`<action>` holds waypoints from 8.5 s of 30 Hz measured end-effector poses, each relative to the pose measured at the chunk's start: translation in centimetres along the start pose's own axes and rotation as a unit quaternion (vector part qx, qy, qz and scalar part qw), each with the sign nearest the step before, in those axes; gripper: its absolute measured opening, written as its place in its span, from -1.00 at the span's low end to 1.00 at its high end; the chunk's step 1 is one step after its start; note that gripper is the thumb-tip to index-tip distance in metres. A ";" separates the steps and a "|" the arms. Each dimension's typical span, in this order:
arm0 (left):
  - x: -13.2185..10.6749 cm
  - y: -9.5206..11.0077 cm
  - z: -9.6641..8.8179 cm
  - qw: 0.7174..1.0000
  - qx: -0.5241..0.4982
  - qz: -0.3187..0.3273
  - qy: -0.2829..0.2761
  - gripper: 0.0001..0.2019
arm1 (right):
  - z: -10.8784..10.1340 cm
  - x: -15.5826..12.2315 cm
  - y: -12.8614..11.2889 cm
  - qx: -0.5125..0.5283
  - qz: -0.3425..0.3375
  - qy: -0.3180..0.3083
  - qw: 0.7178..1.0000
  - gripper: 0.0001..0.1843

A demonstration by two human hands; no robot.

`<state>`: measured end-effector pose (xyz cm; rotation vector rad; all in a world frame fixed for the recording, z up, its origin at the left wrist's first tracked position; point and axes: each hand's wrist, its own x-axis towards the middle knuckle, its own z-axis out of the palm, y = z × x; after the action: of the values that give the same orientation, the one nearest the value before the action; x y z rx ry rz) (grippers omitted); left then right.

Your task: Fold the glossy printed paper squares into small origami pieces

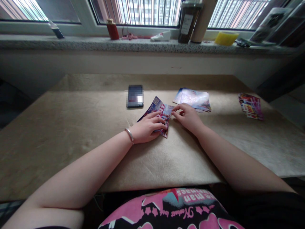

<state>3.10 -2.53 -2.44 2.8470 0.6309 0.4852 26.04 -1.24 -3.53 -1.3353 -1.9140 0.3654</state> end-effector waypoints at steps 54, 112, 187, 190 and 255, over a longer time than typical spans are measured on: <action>-0.2 -0.3 0.2 0.998 -0.022 -0.066 -0.010 -0.43 | 0.4 -0.4 -1.1 0.120 0.072 0.013 0.990 -0.71; 0.1 -0.8 -0.4 0.966 0.065 -0.024 0.247 -0.92 | 0.0 -1.9 -4.5 0.083 -0.122 -0.055 0.988 -0.90; 0.1 0.0 -0.3 0.924 -0.081 -0.021 0.374 -0.98 | -0.6 -1.7 -5.0 0.022 -0.250 0.138 0.958 -0.86; 0.2 -0.1 -0.3 0.926 -0.062 -0.012 0.372 -0.99 | -0.6 -1.6 -4.9 0.015 -0.255 0.140 0.957 -0.87; 0.6 0.7 -0.3 0.950 0.105 -0.025 0.293 -0.90 | 0.2 -1.4 -6.4 0.036 -0.222 0.063 0.972 -0.85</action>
<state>3.77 -2.80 -1.80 2.8566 0.8884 1.3537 21.80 -5.13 -0.29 -0.8280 -2.0010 0.1207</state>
